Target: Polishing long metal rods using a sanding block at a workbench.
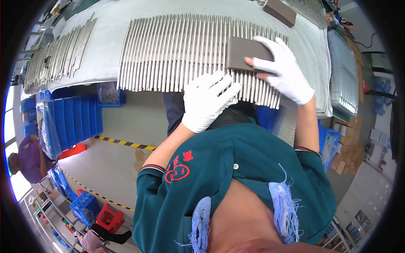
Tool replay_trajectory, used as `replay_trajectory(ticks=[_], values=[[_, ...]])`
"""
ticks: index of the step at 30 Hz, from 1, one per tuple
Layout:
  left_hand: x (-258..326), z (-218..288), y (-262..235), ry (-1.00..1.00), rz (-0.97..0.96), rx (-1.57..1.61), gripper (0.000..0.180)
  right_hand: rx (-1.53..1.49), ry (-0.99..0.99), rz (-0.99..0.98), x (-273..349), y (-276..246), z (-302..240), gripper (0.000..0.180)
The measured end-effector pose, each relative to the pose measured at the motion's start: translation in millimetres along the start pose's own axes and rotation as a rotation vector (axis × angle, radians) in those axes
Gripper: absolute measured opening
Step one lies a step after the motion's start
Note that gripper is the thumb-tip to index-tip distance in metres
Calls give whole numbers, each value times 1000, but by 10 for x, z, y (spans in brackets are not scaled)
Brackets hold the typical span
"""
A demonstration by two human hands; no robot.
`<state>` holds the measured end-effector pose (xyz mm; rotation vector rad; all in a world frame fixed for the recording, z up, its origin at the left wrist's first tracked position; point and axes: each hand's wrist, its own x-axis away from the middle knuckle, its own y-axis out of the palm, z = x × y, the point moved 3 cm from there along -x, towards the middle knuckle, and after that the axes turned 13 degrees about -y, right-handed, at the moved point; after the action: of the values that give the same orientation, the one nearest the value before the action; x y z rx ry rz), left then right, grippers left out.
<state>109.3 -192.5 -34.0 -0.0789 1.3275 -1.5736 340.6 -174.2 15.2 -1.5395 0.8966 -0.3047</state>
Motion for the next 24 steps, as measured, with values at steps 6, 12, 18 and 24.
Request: replay_trajectory(ticks=[6, 12, 18, 24], values=[[25, 27, 4, 8, 23, 10, 46, -188, 288, 128, 558, -207, 152, 56], [26, 28, -27, -4, -53, -44, 51, 35, 395, 88, 769, -223, 183, 53], [-31, 6, -62, 14, -98, -40, 45, -18, 415, 101, 891, -237, 143, 53], [-299, -29, -365, -27, -173, -28, 40, -30, 359, 74, 900, -265, 67, 54]])
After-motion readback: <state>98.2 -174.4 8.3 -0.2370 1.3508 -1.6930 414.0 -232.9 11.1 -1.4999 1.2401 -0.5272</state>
